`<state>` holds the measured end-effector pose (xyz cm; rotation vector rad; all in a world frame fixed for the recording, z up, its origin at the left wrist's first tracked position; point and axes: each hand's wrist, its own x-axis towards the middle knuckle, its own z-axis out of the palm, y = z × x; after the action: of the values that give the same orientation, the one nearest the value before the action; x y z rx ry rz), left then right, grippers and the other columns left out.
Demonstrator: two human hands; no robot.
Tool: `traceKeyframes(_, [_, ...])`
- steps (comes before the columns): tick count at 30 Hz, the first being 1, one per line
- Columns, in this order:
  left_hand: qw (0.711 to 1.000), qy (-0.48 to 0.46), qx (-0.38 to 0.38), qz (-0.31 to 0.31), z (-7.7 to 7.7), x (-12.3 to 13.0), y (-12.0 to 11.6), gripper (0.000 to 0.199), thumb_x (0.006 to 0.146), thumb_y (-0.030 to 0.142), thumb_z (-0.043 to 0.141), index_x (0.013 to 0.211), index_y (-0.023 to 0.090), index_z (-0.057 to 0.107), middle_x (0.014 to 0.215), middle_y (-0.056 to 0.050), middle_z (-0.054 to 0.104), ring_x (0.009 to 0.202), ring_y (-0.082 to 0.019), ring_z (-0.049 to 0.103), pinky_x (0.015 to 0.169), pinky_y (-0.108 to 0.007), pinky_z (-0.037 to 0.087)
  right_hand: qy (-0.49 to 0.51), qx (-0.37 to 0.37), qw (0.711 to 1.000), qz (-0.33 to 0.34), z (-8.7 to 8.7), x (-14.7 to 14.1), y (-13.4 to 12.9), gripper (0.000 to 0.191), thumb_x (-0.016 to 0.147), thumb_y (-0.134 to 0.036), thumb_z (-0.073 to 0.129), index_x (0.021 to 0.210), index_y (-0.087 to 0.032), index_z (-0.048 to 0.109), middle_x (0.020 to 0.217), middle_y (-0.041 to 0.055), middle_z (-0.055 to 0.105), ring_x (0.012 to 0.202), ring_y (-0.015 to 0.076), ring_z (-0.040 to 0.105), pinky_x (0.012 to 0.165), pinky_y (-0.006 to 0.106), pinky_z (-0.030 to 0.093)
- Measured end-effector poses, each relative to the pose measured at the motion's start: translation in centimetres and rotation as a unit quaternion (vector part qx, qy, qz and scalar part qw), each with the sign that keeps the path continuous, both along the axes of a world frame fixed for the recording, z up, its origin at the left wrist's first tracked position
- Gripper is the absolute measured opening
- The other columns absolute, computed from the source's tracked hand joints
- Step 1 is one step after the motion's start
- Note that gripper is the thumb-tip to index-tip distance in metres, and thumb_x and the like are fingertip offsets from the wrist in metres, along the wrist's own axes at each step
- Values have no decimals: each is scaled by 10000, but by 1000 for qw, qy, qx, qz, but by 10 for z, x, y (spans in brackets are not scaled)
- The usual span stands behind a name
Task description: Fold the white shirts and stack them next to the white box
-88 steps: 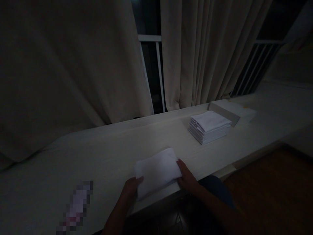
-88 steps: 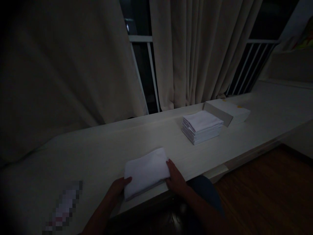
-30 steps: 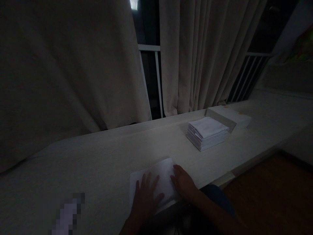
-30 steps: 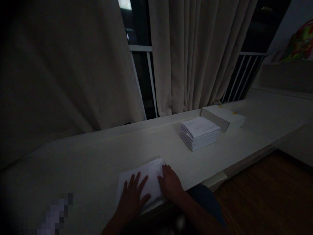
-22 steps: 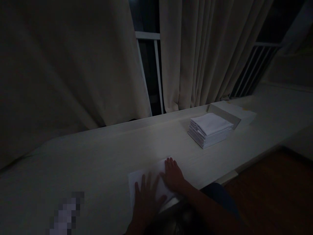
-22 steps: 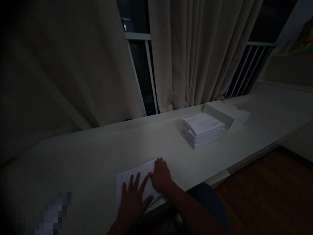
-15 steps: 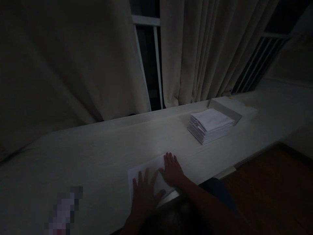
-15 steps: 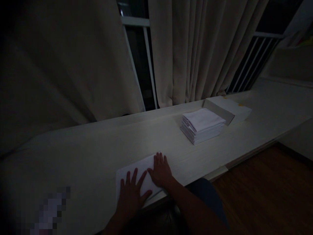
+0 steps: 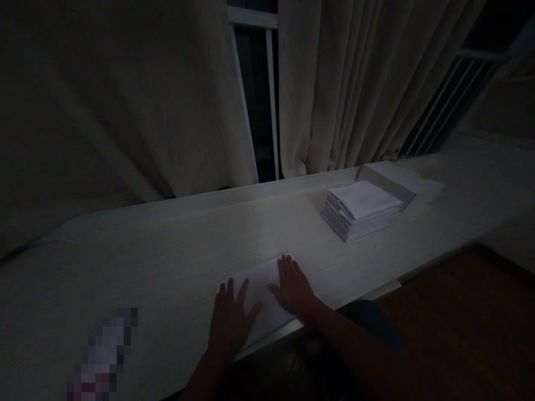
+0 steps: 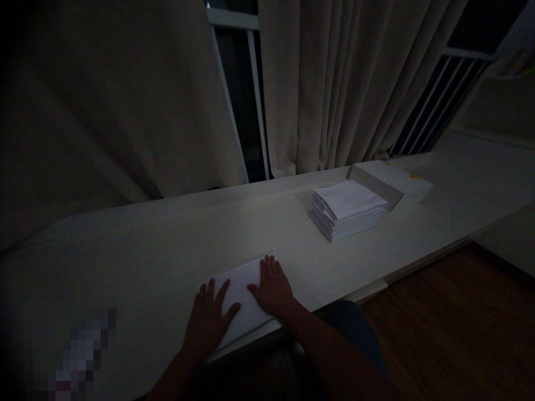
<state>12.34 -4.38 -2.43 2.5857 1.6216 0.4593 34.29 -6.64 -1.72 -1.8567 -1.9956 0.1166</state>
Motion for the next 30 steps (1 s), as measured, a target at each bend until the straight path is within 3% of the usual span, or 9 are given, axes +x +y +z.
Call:
traceKeyframes(6, [1000,-13,1,12,-1,4,-1,773,811,646,445,1436,196,376,1558,-164,237,1442,-389,118,1135,-546,164,21,-10,1000,17,0,4,13,783,934,-621,320,1460,-41,306,1532,185,251,1438,307,134,1157,482,133])
traceKeyframes(9, [1000,-7,10,12,-1,5,0,771,805,659,437,1424,200,398,1548,-156,270,1440,-389,128,1132,-546,167,111,27,993,7,-2,9,14,671,950,-574,330,1401,-87,430,1481,164,376,1404,278,260,1142,450,198])
traceKeyframes(11, [1000,9,20,14,-1,5,0,778,804,675,419,1417,196,409,1536,-160,296,1434,-393,149,1126,-548,178,236,60,969,-35,-1,19,16,589,959,-551,307,1284,-127,557,1362,146,528,1290,251,443,1072,414,327])
traceKeyframes(14, [999,32,33,19,-3,5,0,798,796,700,397,1410,191,420,1522,-165,321,1423,-397,188,1118,-549,193,420,100,891,-141,15,44,22,559,944,-570,288,914,-157,664,917,91,696,860,207,636,777,330,488])
traceKeyframes(17, [998,44,44,22,-4,6,0,806,795,712,381,1410,194,422,1519,-172,320,1418,-398,204,1114,-544,199,472,152,845,-200,50,62,25,504,908,-584,379,603,-201,497,538,-24,496,525,134,473,534,253,383])
traceKeyframes(20, [997,57,53,21,-4,7,0,818,798,719,360,1406,176,428,1505,-201,328,1413,-410,208,1112,-544,194,440,192,862,-165,74,50,15,490,893,-543,454,543,-215,357,509,-64,332,490,97,330,493,233,270])
traceKeyframes(22, [996,64,58,21,-3,7,1,822,801,719,354,1406,167,426,1502,-211,327,1413,-414,204,1111,-543,192,407,170,891,-104,69,27,4,480,905,-511,447,544,-209,354,525,-62,324,503,92,322,503,231,249])
traceKeyframes(25, [996,66,57,21,-4,7,1,819,798,720,362,1410,179,417,1511,-200,319,1416,-406,203,1110,-542,198,345,99,933,-31,37,-7,-8,483,915,-487,427,528,-203,376,508,-57,340,496,92,341,514,238,245])
traceKeyframes(30, [997,62,47,26,-6,7,3,811,793,720,376,1404,190,426,1518,-191,312,1415,-407,207,1105,-542,211,362,94,920,-118,9,-7,-9,455,917,-441,401,527,-209,376,507,-57,323,498,100,343,510,237,263])
